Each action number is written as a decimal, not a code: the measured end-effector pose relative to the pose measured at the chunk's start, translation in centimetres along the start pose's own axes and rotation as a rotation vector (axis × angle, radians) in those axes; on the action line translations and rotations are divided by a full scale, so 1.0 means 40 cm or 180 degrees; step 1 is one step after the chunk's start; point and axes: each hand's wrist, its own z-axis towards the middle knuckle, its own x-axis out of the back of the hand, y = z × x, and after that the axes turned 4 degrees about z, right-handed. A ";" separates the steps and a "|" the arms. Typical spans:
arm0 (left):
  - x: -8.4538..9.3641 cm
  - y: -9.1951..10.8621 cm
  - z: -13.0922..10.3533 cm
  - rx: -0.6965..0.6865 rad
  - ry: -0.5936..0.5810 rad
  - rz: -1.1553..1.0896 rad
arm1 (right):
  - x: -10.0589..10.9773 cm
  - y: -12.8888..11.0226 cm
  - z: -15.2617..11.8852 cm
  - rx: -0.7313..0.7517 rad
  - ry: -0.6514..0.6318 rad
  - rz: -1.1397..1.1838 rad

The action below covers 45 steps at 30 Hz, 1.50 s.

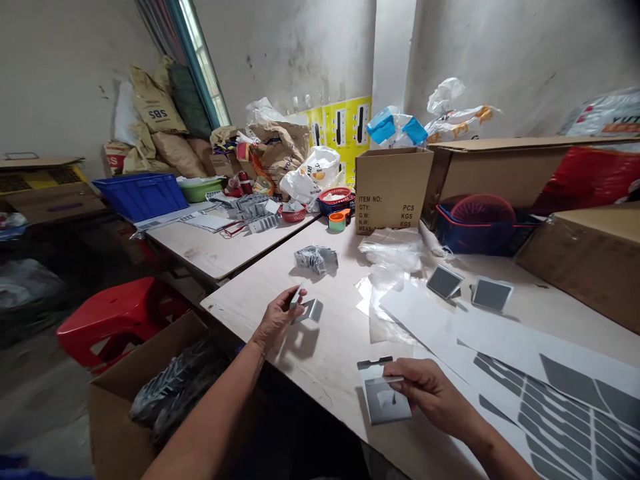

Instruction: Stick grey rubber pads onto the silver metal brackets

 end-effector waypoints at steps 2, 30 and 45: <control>-0.024 0.026 -0.040 -0.0063 -0.0102 -0.0271 | -0.001 -0.001 0.000 0.0059 -0.0003 -0.0150; -0.212 0.124 -0.246 0.1546 -0.0771 -0.1942 | -0.009 0.019 -0.027 0.0041 0.0030 -0.0262; -0.144 0.112 -0.266 0.1835 -0.0153 -0.1367 | -0.006 0.028 -0.033 0.0002 0.0175 -0.0561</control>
